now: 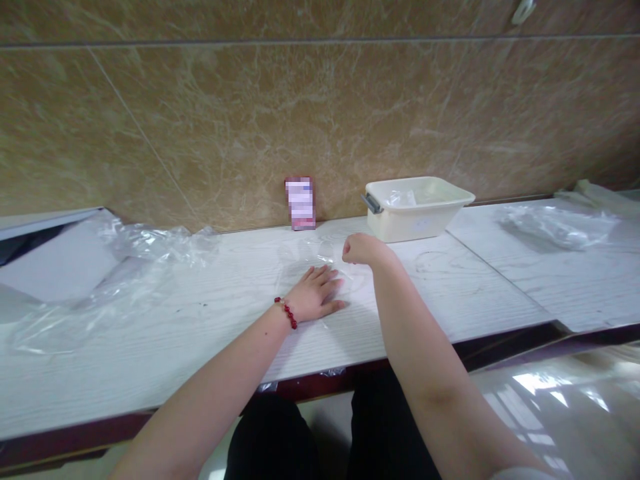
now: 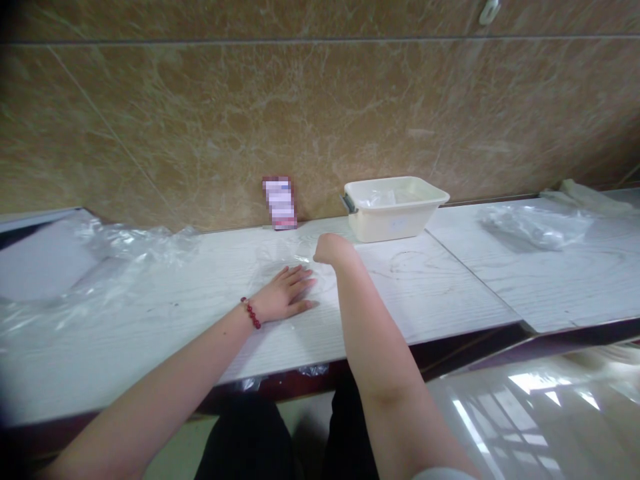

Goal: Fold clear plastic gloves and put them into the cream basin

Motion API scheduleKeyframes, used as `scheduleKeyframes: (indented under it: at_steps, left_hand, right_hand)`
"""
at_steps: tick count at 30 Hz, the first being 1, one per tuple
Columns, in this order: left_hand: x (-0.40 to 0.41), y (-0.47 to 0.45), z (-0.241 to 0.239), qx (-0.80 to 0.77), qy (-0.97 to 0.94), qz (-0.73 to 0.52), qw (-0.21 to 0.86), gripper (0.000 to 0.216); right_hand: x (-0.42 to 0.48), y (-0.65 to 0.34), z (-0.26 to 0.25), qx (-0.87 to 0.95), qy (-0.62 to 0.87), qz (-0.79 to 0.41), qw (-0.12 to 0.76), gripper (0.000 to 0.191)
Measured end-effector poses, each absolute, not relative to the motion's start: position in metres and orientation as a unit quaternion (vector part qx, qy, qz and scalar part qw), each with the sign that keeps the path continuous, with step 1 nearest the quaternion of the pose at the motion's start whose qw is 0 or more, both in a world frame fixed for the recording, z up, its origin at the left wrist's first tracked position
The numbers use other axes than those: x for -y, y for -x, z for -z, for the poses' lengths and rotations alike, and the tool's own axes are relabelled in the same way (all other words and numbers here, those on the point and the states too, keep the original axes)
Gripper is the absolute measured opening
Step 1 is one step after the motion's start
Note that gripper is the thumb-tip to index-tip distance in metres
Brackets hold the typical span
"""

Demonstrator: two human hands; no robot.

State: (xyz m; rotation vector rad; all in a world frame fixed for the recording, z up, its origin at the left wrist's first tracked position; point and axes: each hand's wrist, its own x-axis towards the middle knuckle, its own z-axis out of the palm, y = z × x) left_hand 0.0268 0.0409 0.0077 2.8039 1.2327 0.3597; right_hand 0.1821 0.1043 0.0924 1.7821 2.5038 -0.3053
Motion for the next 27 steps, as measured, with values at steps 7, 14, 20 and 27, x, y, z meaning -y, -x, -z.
scheduleKeyframes:
  at_steps: [7,14,20,27]
  left_hand:
    - [-0.044,-0.023,-0.023,-0.397,-0.891,-0.209,0.066,0.037]
    - [-0.048,-0.016,-0.049,-0.53,-0.761,-0.318,0.197,0.03]
    - [-0.061,-0.036,-0.059,-0.583,-0.587,-0.378,0.416,0.027]
    - [-0.061,-0.042,-0.034,-0.516,-0.462,-0.481,0.537,0.017]
  right_hand:
    - [-0.104,-0.177,-0.088,-0.825,-0.558,0.09,-0.021,0.022]
    - [-0.102,-0.174,-0.086,-0.821,-0.564,0.085,-0.032,0.02]
    - [-0.103,-0.172,-0.082,-0.828,-0.555,0.066,-0.045,0.023]
    - [-0.105,-0.171,-0.078,-0.836,-0.543,0.06,-0.055,0.023]
